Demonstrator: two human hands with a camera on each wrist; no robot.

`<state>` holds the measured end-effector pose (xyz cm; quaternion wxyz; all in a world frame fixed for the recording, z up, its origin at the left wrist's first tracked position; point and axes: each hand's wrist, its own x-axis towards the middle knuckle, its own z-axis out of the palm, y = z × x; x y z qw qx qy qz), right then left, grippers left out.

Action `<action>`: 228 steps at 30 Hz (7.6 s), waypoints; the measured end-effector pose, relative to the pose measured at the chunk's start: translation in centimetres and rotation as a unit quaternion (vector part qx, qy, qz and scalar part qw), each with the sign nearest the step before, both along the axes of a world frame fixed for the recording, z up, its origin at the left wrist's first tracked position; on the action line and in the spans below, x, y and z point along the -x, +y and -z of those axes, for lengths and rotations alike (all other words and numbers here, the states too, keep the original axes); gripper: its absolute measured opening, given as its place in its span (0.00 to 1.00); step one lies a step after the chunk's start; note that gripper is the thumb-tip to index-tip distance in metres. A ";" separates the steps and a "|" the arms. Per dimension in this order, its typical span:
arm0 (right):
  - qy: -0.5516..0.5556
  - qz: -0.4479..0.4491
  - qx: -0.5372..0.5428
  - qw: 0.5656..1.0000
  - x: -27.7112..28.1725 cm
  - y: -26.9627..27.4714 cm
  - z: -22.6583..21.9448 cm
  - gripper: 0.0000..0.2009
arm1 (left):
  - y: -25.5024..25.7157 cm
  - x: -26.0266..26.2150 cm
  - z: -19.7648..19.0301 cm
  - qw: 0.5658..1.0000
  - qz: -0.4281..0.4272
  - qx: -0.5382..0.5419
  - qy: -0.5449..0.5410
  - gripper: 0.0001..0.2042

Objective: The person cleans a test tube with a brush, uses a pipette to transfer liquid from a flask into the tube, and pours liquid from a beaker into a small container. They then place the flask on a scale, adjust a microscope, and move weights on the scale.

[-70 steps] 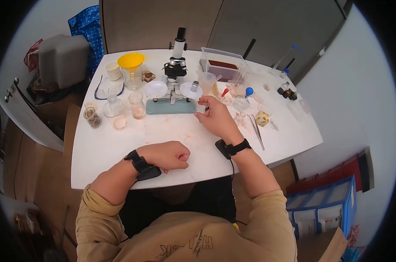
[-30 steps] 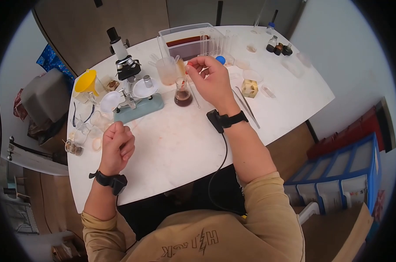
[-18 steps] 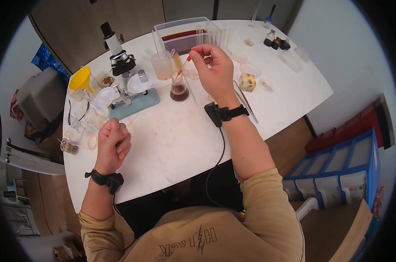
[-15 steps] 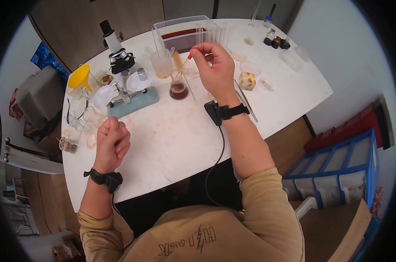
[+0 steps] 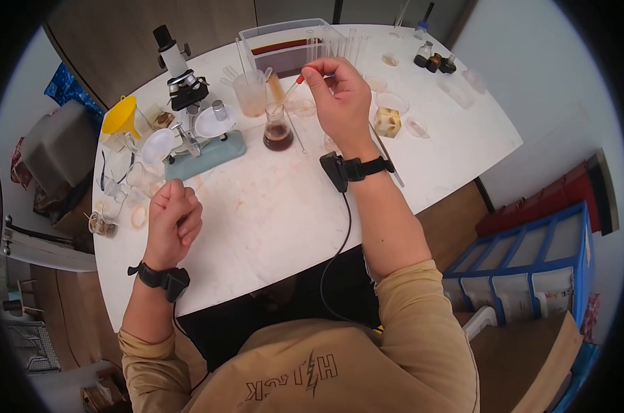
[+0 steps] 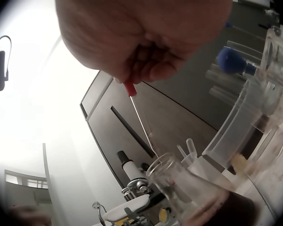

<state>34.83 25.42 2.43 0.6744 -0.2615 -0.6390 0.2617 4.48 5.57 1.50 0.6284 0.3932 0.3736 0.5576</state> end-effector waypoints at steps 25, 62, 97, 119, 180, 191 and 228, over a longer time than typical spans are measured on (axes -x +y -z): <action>0.001 0.016 -0.019 1.000 -0.3 0.4 0.1 0.07 | 0.1 -0.4 0.6 1.000 0.002 0.012 0.016 0.17; -0.125 -0.022 0.086 0.988 5.1 5.1 -4.3 0.10 | 0.6 0.5 1.2 0.999 0.013 -0.011 0.031 0.20; -0.330 -0.124 -0.064 0.934 12.6 -8.4 -7.6 0.07 | 0.5 1.3 1.2 0.986 0.010 -0.077 0.147 0.20; -0.556 -0.144 -0.079 0.815 28.0 -9.6 -4.9 0.33 | -8.9 13.3 -2.5 0.768 -0.423 -0.097 0.471 0.33; -0.372 0.106 -0.012 0.922 -2.6 -7.8 -0.8 0.30 | 0.2 4.1 2.2 0.804 -0.142 -0.230 0.530 0.47; -0.425 0.121 0.144 0.886 -5.6 -7.0 -0.4 0.23 | -0.6 5.6 2.6 0.845 -0.106 -0.211 0.480 0.43; -0.299 -0.048 0.129 0.944 2.6 -9.9 -0.1 0.21 | 1.2 7.9 4.4 0.935 -0.021 -0.067 0.348 0.32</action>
